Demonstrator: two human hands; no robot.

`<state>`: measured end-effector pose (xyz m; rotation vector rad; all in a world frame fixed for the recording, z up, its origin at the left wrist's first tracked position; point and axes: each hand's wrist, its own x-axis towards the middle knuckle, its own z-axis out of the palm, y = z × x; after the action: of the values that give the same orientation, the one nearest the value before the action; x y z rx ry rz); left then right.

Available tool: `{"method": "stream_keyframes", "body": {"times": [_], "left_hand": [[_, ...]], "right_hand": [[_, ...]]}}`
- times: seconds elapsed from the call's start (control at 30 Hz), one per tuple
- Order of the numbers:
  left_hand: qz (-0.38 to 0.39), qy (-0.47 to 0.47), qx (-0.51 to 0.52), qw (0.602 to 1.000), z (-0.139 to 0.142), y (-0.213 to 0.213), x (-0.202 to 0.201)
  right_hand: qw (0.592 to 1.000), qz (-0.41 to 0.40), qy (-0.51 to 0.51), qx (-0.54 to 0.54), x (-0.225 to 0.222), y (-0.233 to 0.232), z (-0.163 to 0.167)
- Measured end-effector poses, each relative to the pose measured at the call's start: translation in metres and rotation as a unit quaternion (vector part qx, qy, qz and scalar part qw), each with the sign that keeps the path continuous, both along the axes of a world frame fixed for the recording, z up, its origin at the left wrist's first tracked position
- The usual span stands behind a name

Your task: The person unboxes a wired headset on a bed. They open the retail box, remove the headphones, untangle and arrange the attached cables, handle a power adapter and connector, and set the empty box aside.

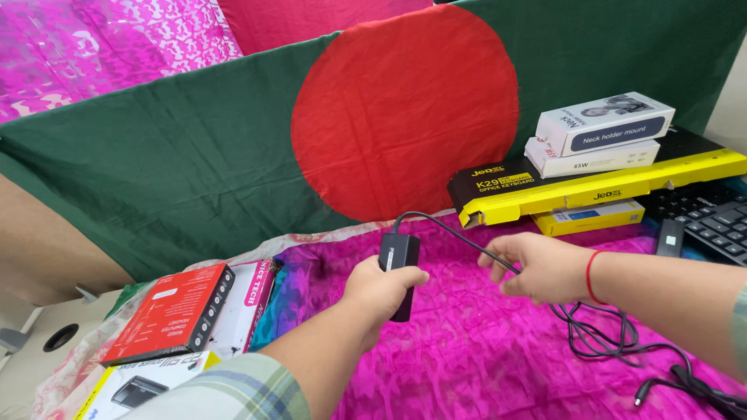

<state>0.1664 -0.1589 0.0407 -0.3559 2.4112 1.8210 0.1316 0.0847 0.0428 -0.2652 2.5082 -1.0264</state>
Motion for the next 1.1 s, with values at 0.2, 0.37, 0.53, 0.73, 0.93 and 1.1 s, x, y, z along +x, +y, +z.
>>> {"method": "stream_keyframes", "body": {"times": [0.2,0.37,0.53,0.73,0.93,1.1], "left_hand": [[0.218,-0.065,0.179,0.957,0.015,-0.02,-0.013],[0.188,-0.053,0.141,0.971,0.02,-0.023,-0.009],[0.13,-0.093,0.136,0.978,0.021,0.007,-0.002],[0.031,-0.099,0.156,0.982,0.026,0.034,0.003],[-0.078,-0.094,0.201,0.972,0.024,0.051,0.014],[-0.079,-0.113,0.273,0.952,0.022,0.058,0.026]], "right_hand": [[0.997,-0.019,-0.054,0.045,-0.019,0.041,-0.031],[0.951,-0.224,-0.132,-0.164,-0.024,0.041,-0.028],[0.872,-0.291,-0.166,-0.357,-0.031,0.007,-0.012],[0.827,-0.279,-0.202,-0.445,-0.02,-0.031,0.002],[0.813,-0.203,-0.182,-0.515,-0.006,-0.054,0.007],[0.905,-0.211,-0.079,-0.362,-0.005,-0.048,0.001]]}}
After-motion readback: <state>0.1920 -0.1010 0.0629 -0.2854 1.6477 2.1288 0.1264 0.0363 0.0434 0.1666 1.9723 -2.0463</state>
